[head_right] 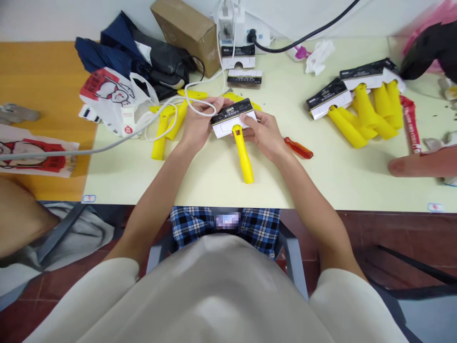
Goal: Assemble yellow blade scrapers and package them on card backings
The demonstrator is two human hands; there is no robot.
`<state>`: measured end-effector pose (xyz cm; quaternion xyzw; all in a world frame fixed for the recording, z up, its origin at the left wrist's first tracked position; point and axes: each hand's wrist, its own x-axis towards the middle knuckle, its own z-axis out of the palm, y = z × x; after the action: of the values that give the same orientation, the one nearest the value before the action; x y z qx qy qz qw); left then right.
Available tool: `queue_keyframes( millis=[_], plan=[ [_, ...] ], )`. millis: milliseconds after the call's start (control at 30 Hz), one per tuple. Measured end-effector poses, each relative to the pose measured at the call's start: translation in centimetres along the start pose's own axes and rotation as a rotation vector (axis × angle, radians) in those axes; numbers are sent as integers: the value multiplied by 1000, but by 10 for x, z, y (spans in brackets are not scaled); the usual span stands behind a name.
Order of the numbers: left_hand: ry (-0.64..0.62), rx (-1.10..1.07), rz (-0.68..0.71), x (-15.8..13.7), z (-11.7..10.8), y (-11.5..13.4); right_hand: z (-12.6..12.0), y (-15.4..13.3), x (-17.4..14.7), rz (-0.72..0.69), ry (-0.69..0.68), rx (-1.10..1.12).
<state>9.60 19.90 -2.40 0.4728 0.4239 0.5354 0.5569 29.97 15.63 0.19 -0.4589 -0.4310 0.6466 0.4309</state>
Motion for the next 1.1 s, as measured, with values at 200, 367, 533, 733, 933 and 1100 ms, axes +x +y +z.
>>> queue_keyframes(
  millis=[200,367,533,733,933,1100],
  plan=[
    [46,-170,-37,-1,1,6,-9,-13,0,-88,108,38],
    [106,-171,-11,0,1,-1,-61,-41,-8,-154,302,-11],
    [147,-135,48,-1,6,-7,-154,-86,-16,-230,476,-91],
    [171,15,163,-5,6,-2,-198,-100,-14,102,588,-414],
    [176,115,248,-3,-14,6,-187,-88,-20,89,684,-766],
    [45,457,292,-25,-42,6,-178,-83,-17,98,683,-1096]
  ],
)
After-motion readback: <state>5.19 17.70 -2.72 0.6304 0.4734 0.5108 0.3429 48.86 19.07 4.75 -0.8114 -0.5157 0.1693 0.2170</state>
